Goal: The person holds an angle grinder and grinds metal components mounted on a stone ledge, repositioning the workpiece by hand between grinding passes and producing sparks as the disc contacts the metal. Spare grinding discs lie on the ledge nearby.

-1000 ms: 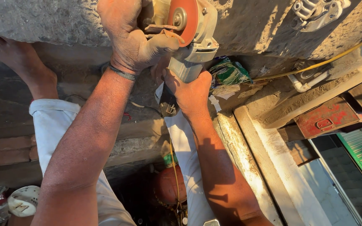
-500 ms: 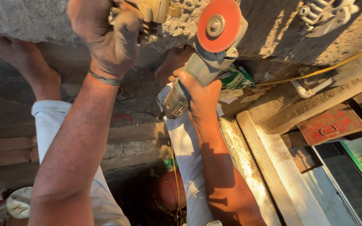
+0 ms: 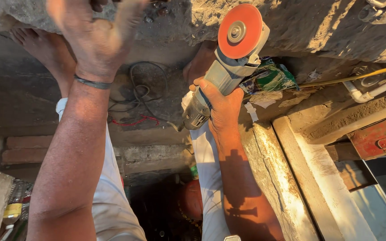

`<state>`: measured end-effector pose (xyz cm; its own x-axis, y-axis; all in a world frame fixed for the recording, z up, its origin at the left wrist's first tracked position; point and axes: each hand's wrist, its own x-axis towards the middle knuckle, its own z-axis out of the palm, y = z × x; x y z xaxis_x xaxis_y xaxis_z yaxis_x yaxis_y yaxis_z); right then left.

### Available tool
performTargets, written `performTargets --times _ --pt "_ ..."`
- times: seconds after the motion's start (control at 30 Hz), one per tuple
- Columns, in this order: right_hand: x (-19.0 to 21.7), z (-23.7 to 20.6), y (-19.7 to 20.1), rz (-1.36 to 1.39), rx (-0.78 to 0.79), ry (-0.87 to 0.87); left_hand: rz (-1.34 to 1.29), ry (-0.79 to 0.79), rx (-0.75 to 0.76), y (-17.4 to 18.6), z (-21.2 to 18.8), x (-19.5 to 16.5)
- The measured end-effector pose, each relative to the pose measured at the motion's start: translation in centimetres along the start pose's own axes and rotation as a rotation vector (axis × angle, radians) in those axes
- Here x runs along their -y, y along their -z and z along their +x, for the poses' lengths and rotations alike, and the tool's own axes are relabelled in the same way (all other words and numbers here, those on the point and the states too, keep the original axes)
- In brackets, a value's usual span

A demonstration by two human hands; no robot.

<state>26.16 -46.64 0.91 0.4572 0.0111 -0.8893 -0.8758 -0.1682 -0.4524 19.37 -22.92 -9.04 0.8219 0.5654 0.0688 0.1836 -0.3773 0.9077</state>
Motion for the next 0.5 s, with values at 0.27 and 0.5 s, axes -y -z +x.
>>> performTargets --times 0.27,0.5 --pt "-0.5 -0.3 0.1 -0.004 0.008 0.002 -0.028 0.211 -0.098 0.7 -0.2 0.0" --pt "-1.0 -0.5 -0.2 0.014 -0.006 -0.004 -0.63 0.463 -0.482 -1.4 0.6 -7.8"
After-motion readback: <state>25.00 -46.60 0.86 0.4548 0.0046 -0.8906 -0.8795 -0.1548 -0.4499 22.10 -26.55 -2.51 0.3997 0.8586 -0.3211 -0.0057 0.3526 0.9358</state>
